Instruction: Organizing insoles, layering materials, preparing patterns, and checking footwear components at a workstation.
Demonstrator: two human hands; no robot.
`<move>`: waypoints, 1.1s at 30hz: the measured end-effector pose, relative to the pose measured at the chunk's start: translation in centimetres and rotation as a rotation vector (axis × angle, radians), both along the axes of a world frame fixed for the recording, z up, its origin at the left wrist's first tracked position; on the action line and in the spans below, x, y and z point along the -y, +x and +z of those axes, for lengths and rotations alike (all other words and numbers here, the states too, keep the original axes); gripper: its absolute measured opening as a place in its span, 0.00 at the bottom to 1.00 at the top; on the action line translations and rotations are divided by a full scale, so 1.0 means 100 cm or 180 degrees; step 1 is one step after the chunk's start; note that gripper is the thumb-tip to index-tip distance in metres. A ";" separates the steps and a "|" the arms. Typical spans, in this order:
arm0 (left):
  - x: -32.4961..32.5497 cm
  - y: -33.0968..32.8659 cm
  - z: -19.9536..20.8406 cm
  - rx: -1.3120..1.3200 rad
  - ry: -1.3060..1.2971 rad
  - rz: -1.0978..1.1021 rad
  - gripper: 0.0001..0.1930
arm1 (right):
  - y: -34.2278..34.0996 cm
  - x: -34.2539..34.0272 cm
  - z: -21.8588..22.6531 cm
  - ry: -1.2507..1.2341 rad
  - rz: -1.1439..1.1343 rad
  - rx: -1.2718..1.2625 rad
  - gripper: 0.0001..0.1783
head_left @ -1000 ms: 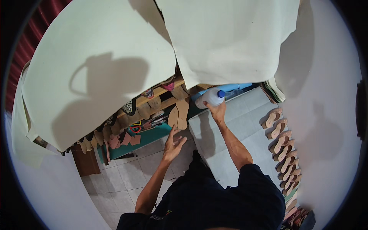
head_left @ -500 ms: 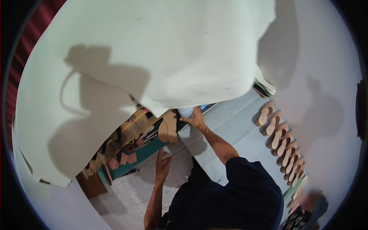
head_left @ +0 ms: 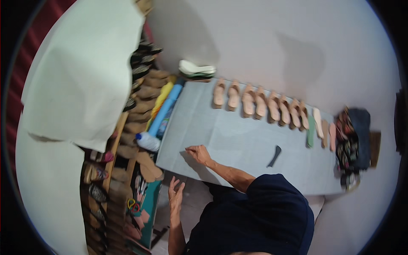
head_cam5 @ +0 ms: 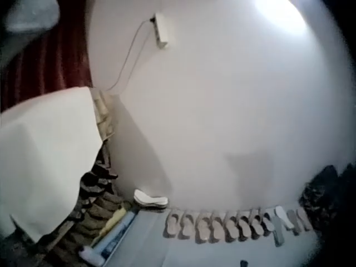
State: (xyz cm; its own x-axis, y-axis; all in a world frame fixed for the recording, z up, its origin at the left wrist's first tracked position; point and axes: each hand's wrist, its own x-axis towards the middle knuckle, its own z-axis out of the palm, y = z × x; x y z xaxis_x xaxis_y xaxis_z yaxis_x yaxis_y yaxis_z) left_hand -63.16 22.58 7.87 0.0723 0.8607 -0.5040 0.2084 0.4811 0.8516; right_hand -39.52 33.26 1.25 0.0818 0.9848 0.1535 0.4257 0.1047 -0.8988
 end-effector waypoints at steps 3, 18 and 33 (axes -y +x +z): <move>0.007 0.020 -0.014 0.0103 -0.0040 -0.0479 0.43 | 0.035 0.075 0.018 -0.0677 -0.0601 -0.0277 0.15; 0.085 0.197 -0.017 0.0281 -0.0300 -0.2503 0.38 | 0.172 0.314 0.007 -0.0862 -0.2393 0.0034 0.19; 0.167 0.503 -0.041 0.0274 -0.0862 -0.3022 0.36 | 0.458 0.461 0.036 -0.0918 -0.4075 0.0623 0.15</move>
State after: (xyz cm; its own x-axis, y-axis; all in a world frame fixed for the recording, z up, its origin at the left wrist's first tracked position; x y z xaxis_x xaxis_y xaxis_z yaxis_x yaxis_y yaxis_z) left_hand -12.87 5.87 3.79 0.7180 0.2831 -0.6359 0.5509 0.3272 0.7677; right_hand 6.29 -12.81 4.86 0.9711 0.2285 0.0686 0.2043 -0.6478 -0.7339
